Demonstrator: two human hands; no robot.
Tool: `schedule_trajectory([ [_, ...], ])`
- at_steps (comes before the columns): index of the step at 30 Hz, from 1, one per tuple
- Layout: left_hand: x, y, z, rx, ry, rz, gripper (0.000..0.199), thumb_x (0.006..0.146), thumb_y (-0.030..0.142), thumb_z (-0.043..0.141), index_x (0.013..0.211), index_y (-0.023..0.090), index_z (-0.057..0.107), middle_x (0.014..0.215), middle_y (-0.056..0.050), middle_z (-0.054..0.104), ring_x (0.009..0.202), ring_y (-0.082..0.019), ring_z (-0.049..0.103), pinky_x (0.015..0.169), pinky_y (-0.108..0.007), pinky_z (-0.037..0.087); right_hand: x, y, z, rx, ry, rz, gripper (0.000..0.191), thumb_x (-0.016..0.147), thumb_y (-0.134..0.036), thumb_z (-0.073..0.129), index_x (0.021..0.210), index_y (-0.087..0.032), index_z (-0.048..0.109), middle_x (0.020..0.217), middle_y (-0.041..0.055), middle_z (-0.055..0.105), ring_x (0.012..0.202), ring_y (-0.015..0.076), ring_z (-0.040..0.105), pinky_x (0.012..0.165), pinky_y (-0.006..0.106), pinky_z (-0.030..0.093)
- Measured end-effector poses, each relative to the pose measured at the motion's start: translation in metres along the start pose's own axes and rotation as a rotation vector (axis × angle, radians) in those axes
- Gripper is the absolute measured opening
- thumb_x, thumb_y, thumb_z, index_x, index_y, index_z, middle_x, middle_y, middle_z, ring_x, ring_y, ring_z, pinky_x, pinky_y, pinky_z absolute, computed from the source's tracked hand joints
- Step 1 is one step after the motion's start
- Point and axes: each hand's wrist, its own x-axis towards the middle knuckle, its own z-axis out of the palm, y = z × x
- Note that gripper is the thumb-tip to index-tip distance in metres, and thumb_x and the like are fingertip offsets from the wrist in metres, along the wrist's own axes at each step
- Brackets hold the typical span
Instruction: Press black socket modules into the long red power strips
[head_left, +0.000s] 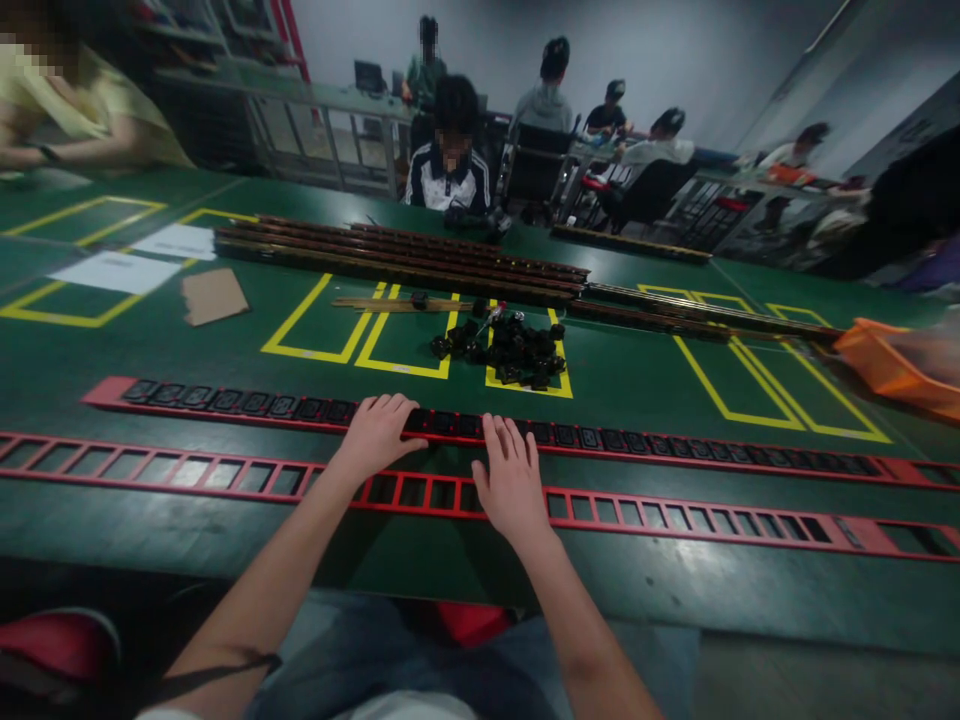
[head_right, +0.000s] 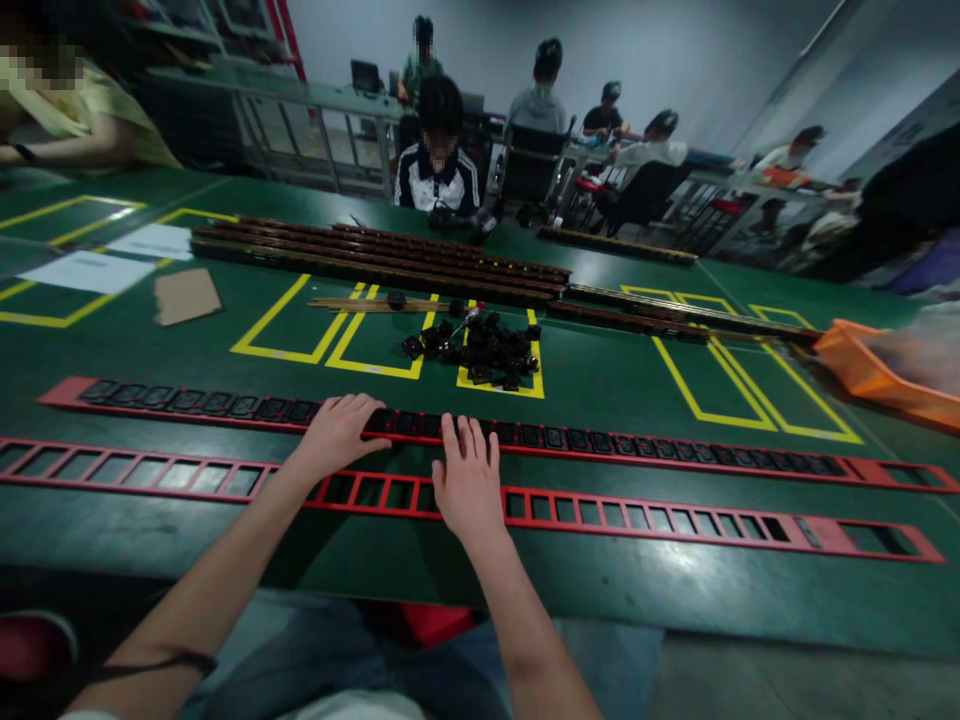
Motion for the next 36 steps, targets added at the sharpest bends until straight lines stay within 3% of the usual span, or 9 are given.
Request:
schedule_trajectory([
  [4, 0.000, 0.001, -0.001, -0.002, -0.017, -0.014, 0.046, 0.092, 0.051, 0.073, 0.128, 0.023, 0.063, 0.126, -0.011, 0.070, 0.118, -0.033, 0.063, 0.099, -0.046, 0.043, 0.001, 0.000, 0.001, -0.019, -0.003, -0.014, 0.056, 0.104, -0.027, 0.049, 0.160, -0.024, 0.050, 0.169, 0.0142, 0.041, 0.159, 0.0343, 0.035, 0.129, 0.063, 0.026],
  [8, 0.000, 0.002, -0.003, -0.012, -0.016, -0.018, 0.046, 0.093, 0.050, 0.073, 0.129, 0.023, 0.064, 0.126, -0.012, 0.070, 0.119, -0.034, 0.063, 0.101, -0.047, 0.042, 0.001, -0.001, 0.001, -0.005, 0.001, -0.006, 0.061, 0.104, -0.026, 0.050, 0.164, -0.021, 0.042, 0.168, 0.0146, 0.043, 0.158, 0.0330, 0.035, 0.130, 0.062, 0.026],
  [12, 0.000, 0.001, -0.003, -0.014, -0.007, -0.023, 0.048, 0.093, 0.052, 0.073, 0.129, 0.021, 0.064, 0.125, -0.012, 0.070, 0.118, -0.034, 0.063, 0.101, -0.047, 0.042, 0.002, -0.001, 0.001, -0.004, 0.002, -0.007, 0.054, 0.104, -0.026, 0.050, 0.158, -0.022, 0.052, 0.169, 0.0143, 0.042, 0.159, 0.0333, 0.033, 0.130, 0.062, 0.024],
  [15, -0.001, 0.001, -0.003, -0.017, -0.013, -0.022, 0.049, 0.093, 0.052, 0.073, 0.130, 0.021, 0.064, 0.125, -0.012, 0.069, 0.118, -0.033, 0.062, 0.101, -0.047, 0.042, 0.002, -0.001, 0.001, 0.007, 0.009, -0.001, 0.059, 0.104, -0.026, 0.050, 0.163, -0.022, 0.045, 0.168, 0.0139, 0.043, 0.159, 0.0323, 0.034, 0.130, 0.062, 0.024],
  [19, -0.001, 0.002, -0.004, -0.010, -0.011, -0.021, 0.048, 0.094, 0.052, 0.071, 0.130, 0.021, 0.063, 0.126, -0.012, 0.069, 0.119, -0.034, 0.062, 0.102, -0.046, 0.041, 0.002, -0.001, 0.001, -0.001, -0.002, -0.015, 0.053, 0.104, -0.026, 0.049, 0.157, -0.022, 0.053, 0.169, 0.0153, 0.042, 0.159, 0.0344, 0.034, 0.129, 0.063, 0.024],
  [23, -0.001, 0.002, -0.003, -0.002, -0.006, -0.021, 0.048, 0.094, 0.052, 0.071, 0.131, 0.022, 0.063, 0.126, -0.012, 0.069, 0.119, -0.034, 0.061, 0.101, -0.045, 0.041, 0.001, -0.001, 0.000, -0.001, 0.001, -0.013, 0.057, 0.104, -0.026, 0.050, 0.161, -0.022, 0.048, 0.169, 0.0155, 0.042, 0.158, 0.0341, 0.035, 0.129, 0.063, 0.024],
  [28, -0.001, 0.000, -0.001, -0.007, -0.009, -0.019, 0.051, 0.093, 0.053, 0.072, 0.131, 0.020, 0.063, 0.127, -0.012, 0.069, 0.120, -0.034, 0.061, 0.102, -0.046, 0.039, 0.006, -0.007, -0.001, -0.006, -0.034, 0.014, 0.053, 0.102, -0.026, 0.050, 0.155, -0.017, 0.055, 0.168, 0.0182, 0.042, 0.158, 0.0368, 0.034, 0.128, 0.067, 0.023],
  [31, -0.002, 0.000, -0.002, -0.008, -0.007, -0.028, 0.052, 0.093, 0.052, 0.072, 0.132, 0.019, 0.063, 0.127, -0.012, 0.068, 0.120, -0.034, 0.060, 0.102, -0.046, 0.038, 0.013, -0.017, 0.000, 0.028, -0.055, -0.006, 0.056, 0.102, -0.027, 0.050, 0.156, -0.013, 0.051, 0.169, 0.0180, 0.040, 0.159, 0.0341, 0.032, 0.130, 0.067, 0.018],
  [36, -0.004, 0.001, -0.005, -0.002, -0.004, -0.035, 0.046, 0.093, 0.043, 0.071, 0.130, 0.018, 0.063, 0.125, -0.011, 0.069, 0.119, -0.033, 0.060, 0.102, -0.045, 0.038, 0.017, -0.030, 0.003, 0.053, -0.087, -0.096, 0.061, 0.105, -0.030, 0.048, 0.165, -0.020, 0.040, 0.171, 0.0149, 0.037, 0.161, 0.0328, 0.030, 0.130, 0.065, 0.018],
])
